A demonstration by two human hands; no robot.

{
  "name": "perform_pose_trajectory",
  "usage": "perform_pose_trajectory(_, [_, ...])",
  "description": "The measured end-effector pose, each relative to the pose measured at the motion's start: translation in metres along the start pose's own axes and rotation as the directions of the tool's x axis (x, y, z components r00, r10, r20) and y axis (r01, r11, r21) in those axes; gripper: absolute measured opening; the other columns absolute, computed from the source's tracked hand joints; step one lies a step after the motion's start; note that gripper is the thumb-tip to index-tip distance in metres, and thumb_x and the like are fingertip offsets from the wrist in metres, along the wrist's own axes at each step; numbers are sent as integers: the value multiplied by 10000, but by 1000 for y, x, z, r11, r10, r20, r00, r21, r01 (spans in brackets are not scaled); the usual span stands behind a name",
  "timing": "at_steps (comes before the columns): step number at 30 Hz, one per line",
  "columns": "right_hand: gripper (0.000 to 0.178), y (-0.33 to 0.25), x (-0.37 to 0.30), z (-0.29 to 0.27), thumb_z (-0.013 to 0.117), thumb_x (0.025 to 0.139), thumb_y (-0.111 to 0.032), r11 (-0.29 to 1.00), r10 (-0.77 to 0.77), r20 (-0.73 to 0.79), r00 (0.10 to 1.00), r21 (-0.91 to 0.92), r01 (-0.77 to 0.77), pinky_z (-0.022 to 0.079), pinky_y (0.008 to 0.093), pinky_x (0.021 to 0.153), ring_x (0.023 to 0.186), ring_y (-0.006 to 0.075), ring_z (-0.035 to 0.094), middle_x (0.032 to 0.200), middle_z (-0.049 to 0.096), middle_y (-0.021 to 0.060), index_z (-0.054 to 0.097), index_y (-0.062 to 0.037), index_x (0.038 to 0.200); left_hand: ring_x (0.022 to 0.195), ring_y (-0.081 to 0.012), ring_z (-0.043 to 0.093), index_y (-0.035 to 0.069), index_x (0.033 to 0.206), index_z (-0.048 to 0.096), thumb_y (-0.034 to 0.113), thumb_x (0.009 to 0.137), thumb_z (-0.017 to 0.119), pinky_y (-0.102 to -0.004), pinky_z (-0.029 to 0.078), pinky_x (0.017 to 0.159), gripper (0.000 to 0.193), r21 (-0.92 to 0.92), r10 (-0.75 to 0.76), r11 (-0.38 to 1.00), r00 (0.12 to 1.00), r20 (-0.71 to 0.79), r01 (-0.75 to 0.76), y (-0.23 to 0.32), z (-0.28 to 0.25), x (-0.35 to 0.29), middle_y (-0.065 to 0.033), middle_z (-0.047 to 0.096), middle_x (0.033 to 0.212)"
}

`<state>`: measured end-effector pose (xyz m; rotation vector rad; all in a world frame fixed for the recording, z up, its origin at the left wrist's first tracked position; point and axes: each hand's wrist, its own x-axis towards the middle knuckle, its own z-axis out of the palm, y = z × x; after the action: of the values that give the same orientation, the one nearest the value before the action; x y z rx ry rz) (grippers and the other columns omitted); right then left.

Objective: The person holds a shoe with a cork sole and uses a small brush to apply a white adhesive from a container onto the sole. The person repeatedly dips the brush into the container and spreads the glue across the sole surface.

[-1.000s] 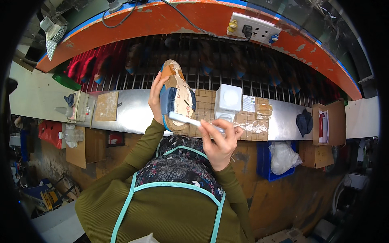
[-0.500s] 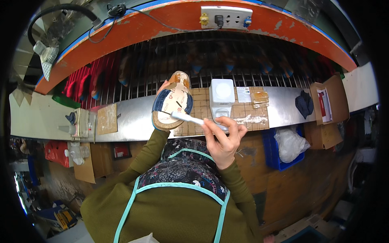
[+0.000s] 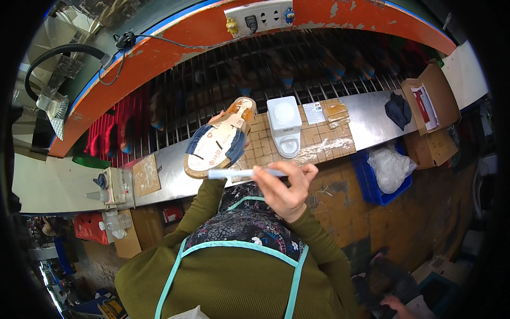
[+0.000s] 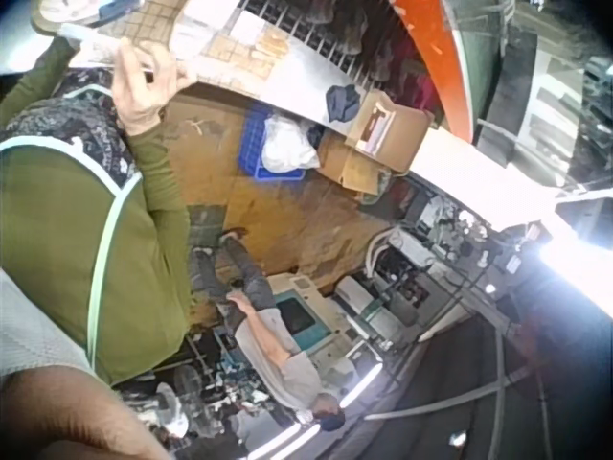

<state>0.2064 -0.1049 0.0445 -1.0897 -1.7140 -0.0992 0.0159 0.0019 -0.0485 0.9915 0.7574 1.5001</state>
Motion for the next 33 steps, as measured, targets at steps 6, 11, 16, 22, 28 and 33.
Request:
perform_pose_trajectory(6, [305, 5, -3, 3, 854, 690, -199, 1000, 28, 0, 1000, -2, -28, 261, 338, 792, 762, 97, 553, 976, 588, -43, 764, -199, 981, 1230, -214, 512, 26, 1384, 381, 113, 576, 936, -338, 455, 1052, 984, 190, 162, 966, 984, 68, -172, -4, 1, -2, -135, 499, 1335])
perform_pose_trajectory(11, [222, 12, 3, 7, 833, 722, -178, 995, 59, 72, 996, 73, -64, 283, 328, 782, 754, 107, 563, 906, 621, -42, 768, -187, 934, 1230, -236, 522, 31, 1410, 360, 154, 582, 938, -342, 458, 1055, 1017, -110, 14, 994, 998, 64, -7, 11, 9, -8, -149, 503, 1340])
perform_pose_trajectory(16, [93, 64, -25, 6, 766, 797, -197, 877, 443, 230, 866, 86, -472, 304, 321, 756, 704, 145, 581, 781, 646, -7, 758, -127, 857, 1142, -244, 577, 49, 1405, 389, 185, 761, 811, -395, 523, 952, 782, 259, 53, 965, 997, -52, -38, -7, -31, -29, -85, 544, 1270])
perform_pose_trajectory(22, [110, 153, -108, 15, 729, 827, -243, 724, 615, 183, 767, -517, -457, 287, 364, 765, 704, 206, 572, 781, 633, 15, 750, -136, 833, 1201, -266, 552, 133, 1396, 435, 318, 804, 786, -474, 469, 1006, 713, -396, -254, 903, 950, -182, 166, 17, -68, -43, -90, 569, 1302])
perform_pose_trajectory(28, [79, 169, -105, 39, 718, 821, -216, 811, 401, 215, 890, -535, -237, 305, 404, 762, 743, 223, 564, 785, 607, 29, 721, -143, 791, 959, -267, 562, 112, 1506, 284, 914, 681, 470, -475, 468, 900, 1165, -735, -26, 606, 932, 362, 303, 73, -20, -16, -143, 546, 1179])
perform_pose_trajectory(33, [124, 175, -108, 37, 704, 834, -246, 803, 456, 315, 833, -549, -232, 314, 416, 764, 714, 237, 581, 783, 628, 37, 724, -135, 784, 844, -179, 567, 81, 1489, 317, 504, 927, 564, -358, 379, 855, 746, -710, -67, 647, 949, 309, 277, 61, -38, -20, -79, 549, 1130])
